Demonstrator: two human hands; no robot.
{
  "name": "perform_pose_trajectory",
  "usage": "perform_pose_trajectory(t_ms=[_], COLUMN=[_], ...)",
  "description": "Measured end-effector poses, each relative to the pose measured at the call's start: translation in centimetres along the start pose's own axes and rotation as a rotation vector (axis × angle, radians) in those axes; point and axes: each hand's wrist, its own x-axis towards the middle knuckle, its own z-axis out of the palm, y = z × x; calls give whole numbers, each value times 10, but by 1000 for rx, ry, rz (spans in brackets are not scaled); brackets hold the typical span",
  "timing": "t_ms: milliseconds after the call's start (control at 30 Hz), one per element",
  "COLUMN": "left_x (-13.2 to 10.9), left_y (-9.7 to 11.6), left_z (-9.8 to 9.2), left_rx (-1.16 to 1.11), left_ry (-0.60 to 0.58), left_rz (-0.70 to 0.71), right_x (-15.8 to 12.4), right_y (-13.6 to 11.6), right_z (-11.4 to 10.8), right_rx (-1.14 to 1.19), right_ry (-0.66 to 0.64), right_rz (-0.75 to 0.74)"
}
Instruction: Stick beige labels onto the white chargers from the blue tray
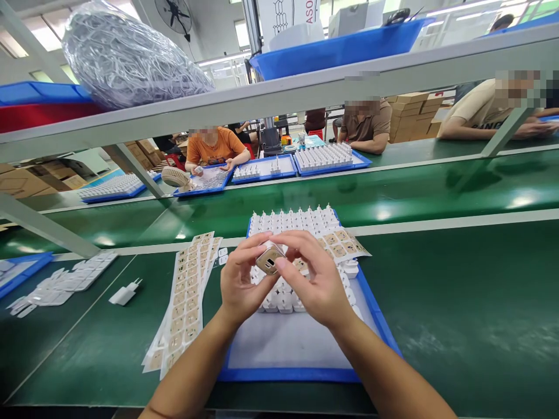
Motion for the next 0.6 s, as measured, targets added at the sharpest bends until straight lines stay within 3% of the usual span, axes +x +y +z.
perform_pose_trajectory(t_ms=[100, 267, 600], left_x=[4, 9, 9], left_y=[1, 3, 1], left_z=[-1, -2, -2], left_rx=[30, 123, 236], left_ry=[-18, -44, -27], left_rz=[51, 161, 244], right_x=[2, 5, 5], right_y=[-2, -7, -8], right_z=[-6, -9, -8], right_rx=[-199, -332, -110], right_ry=[111, 138, 30], right_rz=[-109, -230, -54])
